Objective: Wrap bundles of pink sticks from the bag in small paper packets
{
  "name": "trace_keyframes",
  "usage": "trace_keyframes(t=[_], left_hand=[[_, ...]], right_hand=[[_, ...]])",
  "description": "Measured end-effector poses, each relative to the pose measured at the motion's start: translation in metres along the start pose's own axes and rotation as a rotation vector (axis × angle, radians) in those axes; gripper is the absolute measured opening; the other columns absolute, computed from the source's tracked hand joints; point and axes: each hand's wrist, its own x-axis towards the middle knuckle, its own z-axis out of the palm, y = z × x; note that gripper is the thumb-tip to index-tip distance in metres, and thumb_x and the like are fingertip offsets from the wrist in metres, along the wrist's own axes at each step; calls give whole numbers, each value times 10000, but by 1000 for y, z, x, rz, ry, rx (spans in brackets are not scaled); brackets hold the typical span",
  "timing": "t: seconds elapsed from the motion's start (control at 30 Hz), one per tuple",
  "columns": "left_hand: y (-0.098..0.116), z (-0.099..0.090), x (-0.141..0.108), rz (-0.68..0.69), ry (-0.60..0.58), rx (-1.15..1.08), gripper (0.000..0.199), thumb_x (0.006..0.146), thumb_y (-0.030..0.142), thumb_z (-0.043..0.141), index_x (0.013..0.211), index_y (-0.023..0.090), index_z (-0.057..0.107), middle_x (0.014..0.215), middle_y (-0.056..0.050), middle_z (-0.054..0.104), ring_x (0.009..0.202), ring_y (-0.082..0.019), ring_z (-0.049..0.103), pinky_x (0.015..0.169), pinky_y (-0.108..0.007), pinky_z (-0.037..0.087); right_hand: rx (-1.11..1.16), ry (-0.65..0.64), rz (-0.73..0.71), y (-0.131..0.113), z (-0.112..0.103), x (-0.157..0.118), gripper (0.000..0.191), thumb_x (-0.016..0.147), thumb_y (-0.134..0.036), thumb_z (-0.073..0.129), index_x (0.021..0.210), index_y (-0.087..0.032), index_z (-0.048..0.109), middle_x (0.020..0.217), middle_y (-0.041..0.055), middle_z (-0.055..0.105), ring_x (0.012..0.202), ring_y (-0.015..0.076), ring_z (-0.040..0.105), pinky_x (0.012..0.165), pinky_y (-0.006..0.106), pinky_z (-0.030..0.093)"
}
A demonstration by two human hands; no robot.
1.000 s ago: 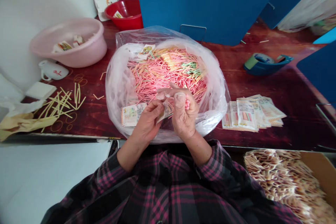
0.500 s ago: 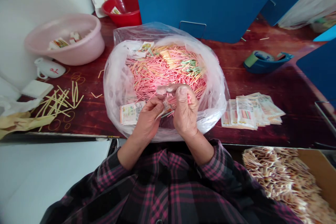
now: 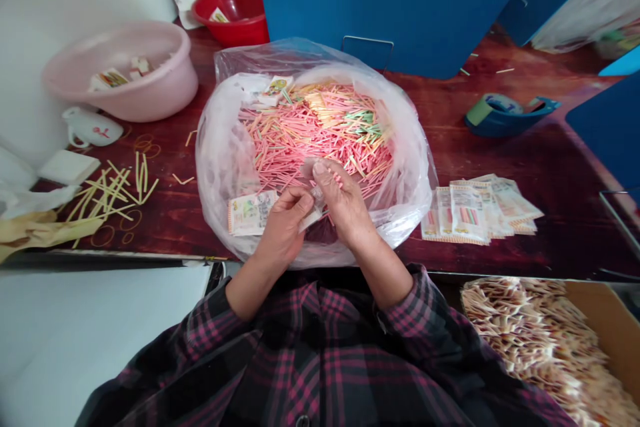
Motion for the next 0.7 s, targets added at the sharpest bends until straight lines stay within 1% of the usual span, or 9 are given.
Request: trace_keyframes(t=[0.1, 0.2, 0.27, 0.4, 0.47, 0.53, 0.6, 0.63, 0.7], left_hand=[[1, 3, 1, 1, 1, -43, 442, 626, 457, 1024, 743, 198, 686, 712, 67, 603, 661, -73, 522, 694, -217, 469], [2, 6, 4, 46, 11, -46, 440, 638, 464, 1014, 751, 200, 680, 752, 59, 639, 694, -77, 555, 721, -221, 481], [1, 7, 5, 61, 21, -26, 420, 667, 457, 995, 770, 206, 675, 782, 52, 658, 712, -86, 570, 743, -236, 490], [1, 4, 7, 81, 63, 4, 351, 728, 390, 951, 823, 217, 661, 803, 48, 656, 717, -95, 581, 752, -257, 496], [2, 3, 8, 99, 72, 10, 326, 740, 349, 938, 846, 221, 658, 814, 50, 651, 726, -92, 584, 762, -255, 500], [4, 2, 10, 119, 86, 18, 325, 741, 331, 934, 868, 225, 655, 828, 53, 644, 739, -89, 587, 779, -252, 505], [5, 1, 11, 147, 107, 27, 338, 743, 336, 936, 892, 230, 652, 842, 57, 636, 754, -87, 593, 789, -248, 506], [6, 2, 12, 165, 112, 30, 344, 746, 340, 937, 908, 233, 652, 856, 58, 636, 769, -87, 600, 798, -248, 506], [7, 2, 12, 196, 103, 32, 349, 759, 350, 934, 943, 241, 658, 894, 56, 647, 806, -91, 619, 822, -251, 508]], right_hand=[[-158, 63, -202, -4, -5, -3, 449, 1028, -607, 576, 1349, -309, 676, 1343, 68, 746, 1199, 233, 737, 1102, 447, 572], [-251, -20, -293, -5, -5, -8, 466, 1053, -628, 516, 1308, -295, 719, 1353, 76, 753, 1271, 242, 707, 1169, 462, 529], [-242, -60, -253, -4, -5, -9, 486, 1054, -648, 503, 1280, -293, 745, 1365, 71, 757, 1329, 251, 678, 1211, 478, 494], [-68, -1, -105, 1, -14, 0, 598, 1074, -703, 365, 1283, -288, 741, 1349, 72, 761, 1322, 250, 693, 1199, 507, 509], [-91, 43, -95, 2, -22, 7, 561, 1030, -724, 482, 1262, -283, 740, 1326, 79, 764, 1309, 265, 696, 1190, 520, 514], [-204, 123, -146, 1, -28, 10, 497, 959, -684, 657, 1247, -287, 740, 1335, 82, 754, 1316, 273, 679, 1195, 516, 501], [-264, 184, -182, -1, -31, 9, 445, 935, -630, 719, 1220, -289, 747, 1264, 73, 769, 1233, 263, 707, 1143, 486, 533], [-257, 171, -174, -1, -30, 8, 420, 933, -613, 726, 1191, -284, 757, 1175, 63, 784, 1132, 250, 735, 1076, 464, 569], [-214, 81, -109, 0, -26, 3, 372, 900, -577, 771, 1097, -261, 781, 949, 22, 778, 878, 208, 740, 894, 406, 619]])
